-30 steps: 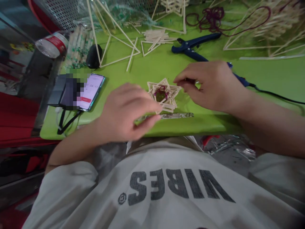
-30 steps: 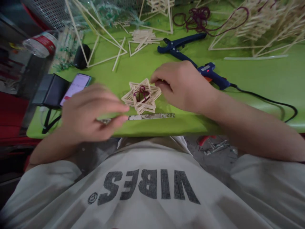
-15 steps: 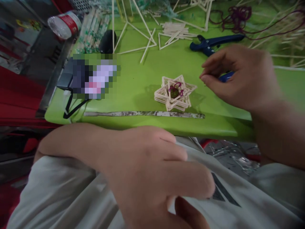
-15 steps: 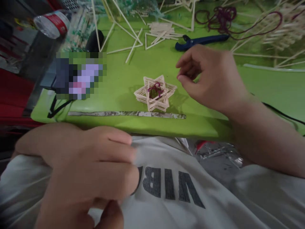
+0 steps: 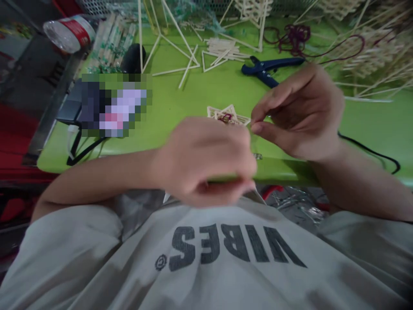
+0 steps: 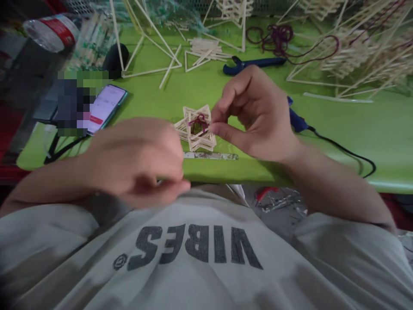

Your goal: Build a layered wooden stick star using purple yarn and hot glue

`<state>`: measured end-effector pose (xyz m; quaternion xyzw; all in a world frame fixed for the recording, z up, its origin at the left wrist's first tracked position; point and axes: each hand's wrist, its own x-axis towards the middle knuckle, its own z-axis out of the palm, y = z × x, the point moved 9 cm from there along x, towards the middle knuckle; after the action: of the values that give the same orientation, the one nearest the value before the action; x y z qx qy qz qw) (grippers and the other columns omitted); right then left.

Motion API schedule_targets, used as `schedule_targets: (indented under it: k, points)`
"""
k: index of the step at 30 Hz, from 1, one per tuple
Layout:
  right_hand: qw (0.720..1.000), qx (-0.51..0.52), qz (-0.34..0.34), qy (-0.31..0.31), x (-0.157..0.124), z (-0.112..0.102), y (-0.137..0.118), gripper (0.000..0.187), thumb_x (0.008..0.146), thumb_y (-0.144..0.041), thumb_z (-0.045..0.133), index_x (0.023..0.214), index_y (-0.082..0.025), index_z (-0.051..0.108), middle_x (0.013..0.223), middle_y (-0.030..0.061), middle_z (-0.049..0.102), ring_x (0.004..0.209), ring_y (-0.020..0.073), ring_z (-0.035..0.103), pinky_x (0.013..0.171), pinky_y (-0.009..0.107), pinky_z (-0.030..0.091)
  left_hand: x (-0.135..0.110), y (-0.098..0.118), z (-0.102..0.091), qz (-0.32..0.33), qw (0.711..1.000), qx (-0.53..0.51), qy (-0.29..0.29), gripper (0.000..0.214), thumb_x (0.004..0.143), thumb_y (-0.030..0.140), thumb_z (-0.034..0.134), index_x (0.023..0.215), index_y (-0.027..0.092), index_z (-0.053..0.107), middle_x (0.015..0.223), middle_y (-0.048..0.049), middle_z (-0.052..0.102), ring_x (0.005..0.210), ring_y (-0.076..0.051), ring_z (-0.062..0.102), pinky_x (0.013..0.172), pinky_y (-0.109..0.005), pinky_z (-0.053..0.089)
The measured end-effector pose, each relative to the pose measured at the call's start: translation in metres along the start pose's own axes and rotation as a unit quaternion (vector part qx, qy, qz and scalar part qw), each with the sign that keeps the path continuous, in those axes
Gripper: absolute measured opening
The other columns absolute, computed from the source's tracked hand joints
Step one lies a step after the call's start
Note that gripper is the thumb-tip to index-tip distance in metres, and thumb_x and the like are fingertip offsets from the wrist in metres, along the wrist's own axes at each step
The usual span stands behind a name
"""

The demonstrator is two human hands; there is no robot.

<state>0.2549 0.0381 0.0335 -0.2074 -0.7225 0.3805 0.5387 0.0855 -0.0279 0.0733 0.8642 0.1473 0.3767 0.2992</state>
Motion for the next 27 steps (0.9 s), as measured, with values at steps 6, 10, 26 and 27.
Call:
schedule_targets:
  k: [6, 10, 26, 27]
  points:
    - [0.995, 0.093, 0.012, 0.022, -0.008, 0.019, -0.002, 0.031, 0.084, -0.024, 0.104, 0.098, -0.025, 0.077, 0.084, 0.0017, 0.084, 0.065, 0.0140, 0.074, 0.062, 0.028, 0.063, -0.007, -0.037, -0.006, 0.039, 0.990, -0.012, 0.138, 0.007, 0.100, 0.023, 0.082, 0.107, 0.026, 0.081, 0.090, 0.0015, 0.082, 0.071, -0.010, 0.073, 0.066, -0.025, 0.058]
    - [0.994, 0.107, 0.020, -0.002, -0.010, 0.026, -0.001, 0.017, 0.088, -0.027, 0.100, 0.095, -0.025, 0.084, 0.083, 0.0021, 0.085, 0.067, 0.0139, 0.075, 0.062, 0.026, 0.063, -0.012, -0.034, 0.002, 0.006, 0.991, -0.007, 0.132, 0.002, 0.105, 0.027, 0.082, 0.104, 0.026, 0.082, 0.087, 0.0023, 0.084, 0.069, -0.009, 0.074, 0.067, -0.023, 0.058]
    - [0.990, 0.116, 0.058, -0.054, -0.019, 0.035, 0.008, 0.026, 0.083, -0.023, 0.105, 0.103, -0.025, 0.088, 0.091, 0.0019, 0.086, 0.081, 0.0159, 0.081, 0.073, 0.027, 0.066, -0.015, -0.030, 0.002, 0.009, 0.988, 0.107, 0.115, 0.011, 0.098, 0.020, 0.068, 0.093, 0.025, 0.075, 0.078, 0.0022, 0.078, 0.066, -0.009, 0.069, 0.066, -0.022, 0.056]
    - [0.990, 0.116, 0.067, -0.049, -0.019, 0.036, 0.009, 0.028, 0.081, -0.028, 0.107, 0.102, -0.027, 0.088, 0.091, 0.0013, 0.086, 0.080, 0.0159, 0.080, 0.072, 0.027, 0.065, -0.014, -0.033, 0.003, 0.004, 0.988, 0.102, 0.114, 0.010, 0.097, 0.022, 0.067, 0.092, 0.025, 0.074, 0.077, 0.0022, 0.077, 0.065, -0.009, 0.068, 0.064, -0.023, 0.056]
